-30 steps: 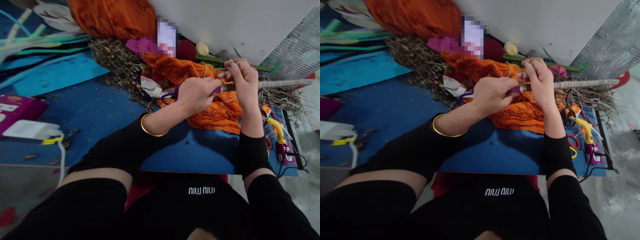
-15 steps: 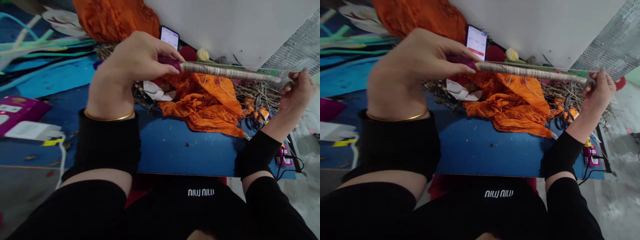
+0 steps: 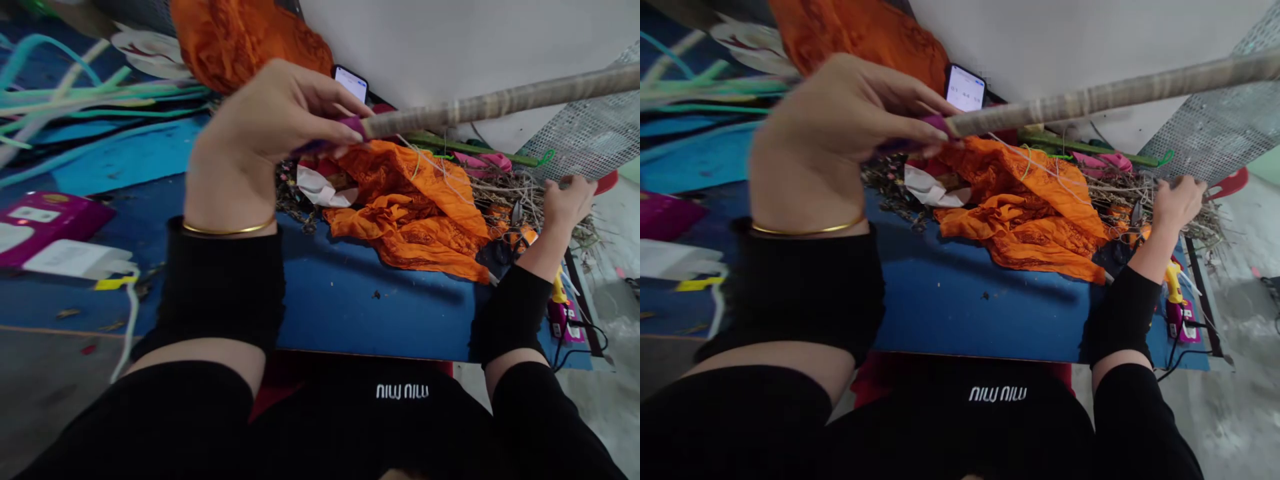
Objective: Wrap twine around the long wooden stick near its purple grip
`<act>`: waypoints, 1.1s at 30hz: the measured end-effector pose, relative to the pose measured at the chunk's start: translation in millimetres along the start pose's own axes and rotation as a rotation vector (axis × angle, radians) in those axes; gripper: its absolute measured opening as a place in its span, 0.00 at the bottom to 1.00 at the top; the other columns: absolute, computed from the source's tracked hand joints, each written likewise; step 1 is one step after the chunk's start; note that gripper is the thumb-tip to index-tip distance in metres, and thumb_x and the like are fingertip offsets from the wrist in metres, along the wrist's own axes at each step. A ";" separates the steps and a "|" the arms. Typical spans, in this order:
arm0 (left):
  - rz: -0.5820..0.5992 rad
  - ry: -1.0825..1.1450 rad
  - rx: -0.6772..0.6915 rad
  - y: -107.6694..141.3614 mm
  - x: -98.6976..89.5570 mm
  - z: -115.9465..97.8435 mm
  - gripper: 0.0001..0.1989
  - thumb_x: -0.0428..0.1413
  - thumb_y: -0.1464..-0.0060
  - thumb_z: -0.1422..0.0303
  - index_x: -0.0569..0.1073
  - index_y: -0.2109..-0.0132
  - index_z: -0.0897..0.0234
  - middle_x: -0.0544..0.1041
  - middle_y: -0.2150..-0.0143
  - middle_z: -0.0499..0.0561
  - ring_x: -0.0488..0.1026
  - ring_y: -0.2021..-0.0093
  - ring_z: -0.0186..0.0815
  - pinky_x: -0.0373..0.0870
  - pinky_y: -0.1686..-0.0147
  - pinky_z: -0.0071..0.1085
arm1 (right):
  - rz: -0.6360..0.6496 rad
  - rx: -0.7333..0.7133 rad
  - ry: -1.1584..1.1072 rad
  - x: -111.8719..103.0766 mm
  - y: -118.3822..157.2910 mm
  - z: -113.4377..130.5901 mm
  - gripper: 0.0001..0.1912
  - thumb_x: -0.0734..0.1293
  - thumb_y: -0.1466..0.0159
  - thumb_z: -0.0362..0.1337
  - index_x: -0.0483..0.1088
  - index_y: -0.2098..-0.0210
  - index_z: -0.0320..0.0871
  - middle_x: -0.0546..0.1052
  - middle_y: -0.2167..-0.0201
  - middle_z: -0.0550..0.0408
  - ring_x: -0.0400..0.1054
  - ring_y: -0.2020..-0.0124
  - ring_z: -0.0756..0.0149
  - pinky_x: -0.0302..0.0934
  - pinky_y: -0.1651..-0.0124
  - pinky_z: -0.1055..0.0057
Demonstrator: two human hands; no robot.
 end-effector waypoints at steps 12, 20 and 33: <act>0.094 0.354 -0.138 -9.3 79.4 19.0 0.14 0.66 0.48 0.74 0.81 0.53 0.66 0.82 0.66 0.50 0.70 0.78 0.26 0.66 0.78 0.24 | 0.963 -0.494 -0.536 69.6 185.9 166.6 0.22 0.64 0.29 0.59 0.73 0.66 0.48 0.76 0.71 0.56 0.75 0.65 0.62 0.75 0.50 0.57; 0.085 0.309 -0.180 -11.6 89.9 27.8 0.13 0.65 0.44 0.70 0.80 0.52 0.66 0.76 0.74 0.47 0.68 0.81 0.26 0.64 0.81 0.23 | 0.674 -0.592 -0.915 38.1 192.1 188.8 0.24 0.58 0.25 0.55 0.69 0.71 0.49 0.77 0.62 0.53 0.78 0.51 0.56 0.73 0.43 0.48; 0.037 0.355 -0.165 -8.6 108.1 32.2 0.09 0.61 0.43 0.73 0.77 0.54 0.67 0.78 0.70 0.47 0.66 0.81 0.24 0.59 0.81 0.21 | 0.675 -0.089 -0.780 65.9 185.3 151.9 0.31 0.58 0.30 0.67 0.63 0.74 0.50 0.66 0.79 0.57 0.63 0.75 0.65 0.62 0.70 0.63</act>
Point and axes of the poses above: each hand's wrist, its own y-axis away from the middle knuckle, its own x-axis out of the palm, z = x × y, the point moved 7 cm from there along -y, towards the middle knuckle
